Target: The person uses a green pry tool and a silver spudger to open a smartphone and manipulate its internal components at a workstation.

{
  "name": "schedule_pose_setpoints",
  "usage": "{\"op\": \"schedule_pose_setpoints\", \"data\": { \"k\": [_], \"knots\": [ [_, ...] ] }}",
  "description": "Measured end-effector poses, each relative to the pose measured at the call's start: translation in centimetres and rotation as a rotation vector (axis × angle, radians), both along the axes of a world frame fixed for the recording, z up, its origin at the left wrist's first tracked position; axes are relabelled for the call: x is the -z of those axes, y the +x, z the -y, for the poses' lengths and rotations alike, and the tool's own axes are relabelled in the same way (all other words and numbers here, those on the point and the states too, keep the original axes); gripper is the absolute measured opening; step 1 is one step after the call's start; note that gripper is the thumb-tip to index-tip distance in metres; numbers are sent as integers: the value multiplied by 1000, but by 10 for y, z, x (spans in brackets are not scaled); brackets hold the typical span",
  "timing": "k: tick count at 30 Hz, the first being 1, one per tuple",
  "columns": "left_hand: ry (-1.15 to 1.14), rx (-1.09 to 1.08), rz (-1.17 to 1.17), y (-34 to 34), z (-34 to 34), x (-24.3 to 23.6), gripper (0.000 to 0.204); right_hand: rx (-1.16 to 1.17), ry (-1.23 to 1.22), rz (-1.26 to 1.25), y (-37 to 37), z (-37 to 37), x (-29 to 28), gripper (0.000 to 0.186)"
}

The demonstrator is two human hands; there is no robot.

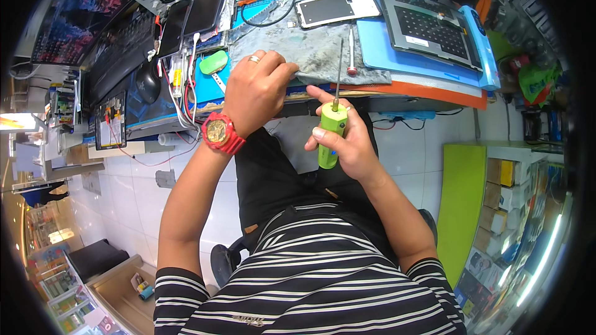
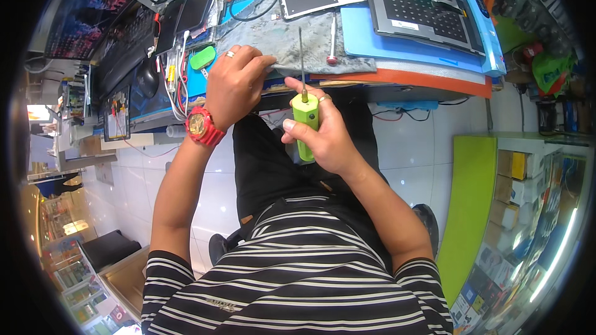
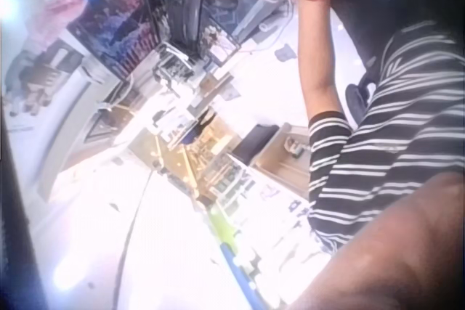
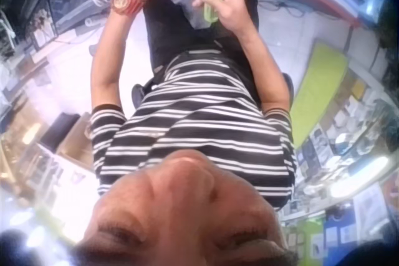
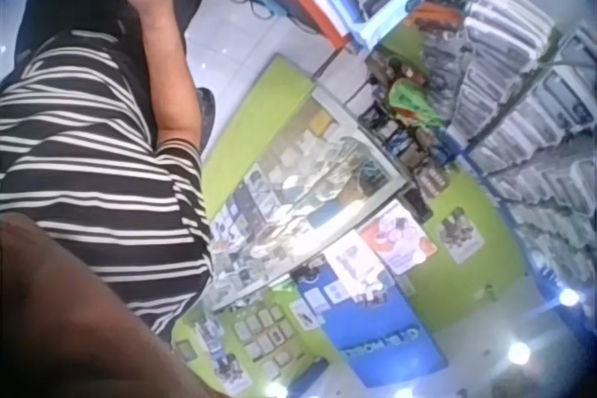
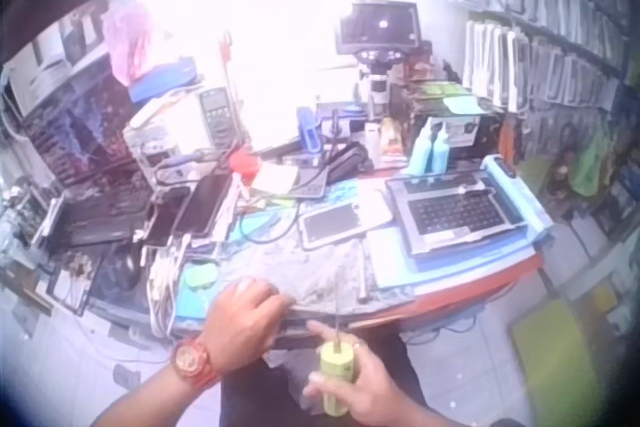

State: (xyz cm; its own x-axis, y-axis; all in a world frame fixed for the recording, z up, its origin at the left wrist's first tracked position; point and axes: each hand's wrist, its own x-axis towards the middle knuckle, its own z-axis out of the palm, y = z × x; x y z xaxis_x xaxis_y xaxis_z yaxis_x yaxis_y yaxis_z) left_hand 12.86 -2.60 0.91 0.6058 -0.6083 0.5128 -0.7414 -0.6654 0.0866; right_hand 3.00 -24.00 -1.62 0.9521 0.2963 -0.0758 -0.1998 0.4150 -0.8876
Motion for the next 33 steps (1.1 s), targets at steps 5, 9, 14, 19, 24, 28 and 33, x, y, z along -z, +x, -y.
{"op": "schedule_pose_setpoints", "data": {
  "k": [5, 9, 14, 19, 24, 28, 33],
  "knots": [
    [58, 52, 6, -8, -11, -4, 33, 4, -82, -8, -5, -2, 1, 56],
    [71, 10, -34, -18, -28, -11, 41, 197, -553, 462, 5, 3, 3, 41],
    [99, -31, -49, -25, -45, -17, 48, 108, -874, 548, 12, 0, -5, 46],
    [32, -27, -52, -20, -61, -11, 32, 62, -1053, 668, 15, -9, 1, 63],
    [10, 7, -30, -22, -70, -10, 28, 126, -1125, 721, 19, -15, 7, 61],
    [21, -10, -47, -25, -70, -5, 27, 138, -1120, 726, 23, -12, 9, 63],
    [-11, 24, -100, -27, -57, -18, 19, 103, -1131, 817, 21, -2, 8, 62]
  ]
}}
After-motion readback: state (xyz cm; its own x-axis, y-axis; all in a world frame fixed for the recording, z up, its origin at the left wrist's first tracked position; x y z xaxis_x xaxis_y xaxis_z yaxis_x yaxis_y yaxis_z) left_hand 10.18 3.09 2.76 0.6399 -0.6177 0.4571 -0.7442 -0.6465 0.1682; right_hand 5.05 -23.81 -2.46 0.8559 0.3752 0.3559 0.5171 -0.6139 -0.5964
